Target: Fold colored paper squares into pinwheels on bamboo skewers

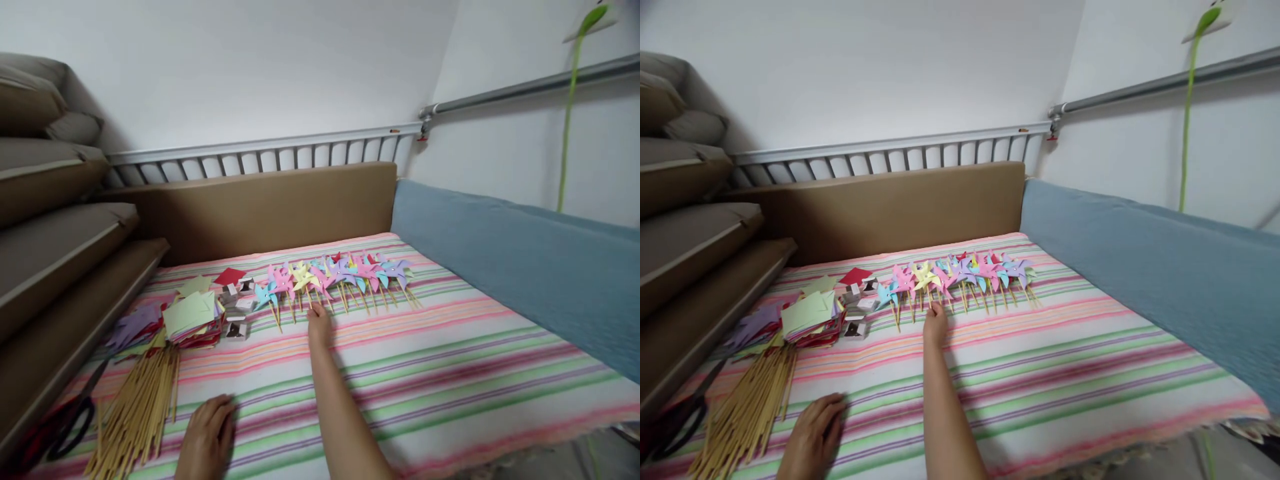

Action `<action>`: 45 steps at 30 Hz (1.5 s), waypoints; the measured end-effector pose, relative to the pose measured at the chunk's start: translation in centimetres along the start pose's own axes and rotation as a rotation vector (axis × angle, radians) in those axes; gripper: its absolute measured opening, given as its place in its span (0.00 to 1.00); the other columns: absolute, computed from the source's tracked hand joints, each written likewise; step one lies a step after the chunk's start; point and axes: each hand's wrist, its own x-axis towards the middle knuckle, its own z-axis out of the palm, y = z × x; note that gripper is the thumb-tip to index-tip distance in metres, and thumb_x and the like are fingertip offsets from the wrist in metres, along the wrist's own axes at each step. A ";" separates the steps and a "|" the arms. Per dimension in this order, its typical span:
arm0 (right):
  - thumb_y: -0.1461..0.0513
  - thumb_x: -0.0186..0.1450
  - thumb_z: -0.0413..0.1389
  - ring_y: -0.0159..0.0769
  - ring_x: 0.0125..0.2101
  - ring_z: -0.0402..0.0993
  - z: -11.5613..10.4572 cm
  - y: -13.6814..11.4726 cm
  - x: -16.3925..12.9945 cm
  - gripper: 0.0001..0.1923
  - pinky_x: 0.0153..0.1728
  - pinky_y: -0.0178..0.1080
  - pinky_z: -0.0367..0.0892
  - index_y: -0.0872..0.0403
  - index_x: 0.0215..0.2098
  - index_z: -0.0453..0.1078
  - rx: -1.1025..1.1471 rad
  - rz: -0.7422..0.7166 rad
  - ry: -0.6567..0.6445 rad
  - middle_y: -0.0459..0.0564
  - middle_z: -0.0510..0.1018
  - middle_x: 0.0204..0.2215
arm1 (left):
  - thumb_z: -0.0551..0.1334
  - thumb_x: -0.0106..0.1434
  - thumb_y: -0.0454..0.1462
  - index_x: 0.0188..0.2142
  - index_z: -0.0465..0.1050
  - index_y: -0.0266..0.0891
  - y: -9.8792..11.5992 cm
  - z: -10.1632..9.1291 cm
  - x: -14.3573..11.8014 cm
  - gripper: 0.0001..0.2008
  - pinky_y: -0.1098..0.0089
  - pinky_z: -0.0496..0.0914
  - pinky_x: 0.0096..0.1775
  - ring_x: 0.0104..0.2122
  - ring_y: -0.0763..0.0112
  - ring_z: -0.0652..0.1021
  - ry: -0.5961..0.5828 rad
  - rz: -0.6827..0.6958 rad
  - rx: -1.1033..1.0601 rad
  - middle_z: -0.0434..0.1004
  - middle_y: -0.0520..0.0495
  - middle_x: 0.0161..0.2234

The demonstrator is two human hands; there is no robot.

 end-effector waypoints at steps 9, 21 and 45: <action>0.62 0.53 0.51 0.46 0.47 0.69 -1.7 -2.3 -3.1 0.16 0.49 0.45 0.61 0.55 0.38 0.73 -0.231 -0.038 0.154 0.56 0.76 0.42 | 0.55 0.60 0.37 0.36 0.74 0.44 0.7 -0.3 0.1 0.09 0.60 0.71 0.41 0.38 0.61 0.76 -0.048 -0.058 -0.041 0.77 0.45 0.38; 0.58 0.53 0.52 0.44 0.36 0.76 4.9 -1.6 -15.1 0.15 0.41 0.44 0.68 0.55 0.34 0.75 -0.144 -0.059 -0.435 0.53 0.81 0.33 | 0.55 0.57 0.28 0.35 0.73 0.39 2.6 -1.3 0.0 0.10 0.60 0.66 0.43 0.39 0.63 0.72 -0.046 -0.192 -0.110 0.75 0.43 0.36; 0.59 0.54 0.53 0.43 0.30 0.76 7.7 -3.3 -13.3 0.13 0.35 0.43 0.69 0.56 0.33 0.74 -0.074 0.048 -0.601 0.54 0.80 0.30 | 0.60 0.59 0.40 0.48 0.68 0.35 -13.6 -5.8 15.2 0.18 0.55 0.66 0.48 0.47 0.59 0.71 -0.229 -0.397 0.151 0.70 0.40 0.49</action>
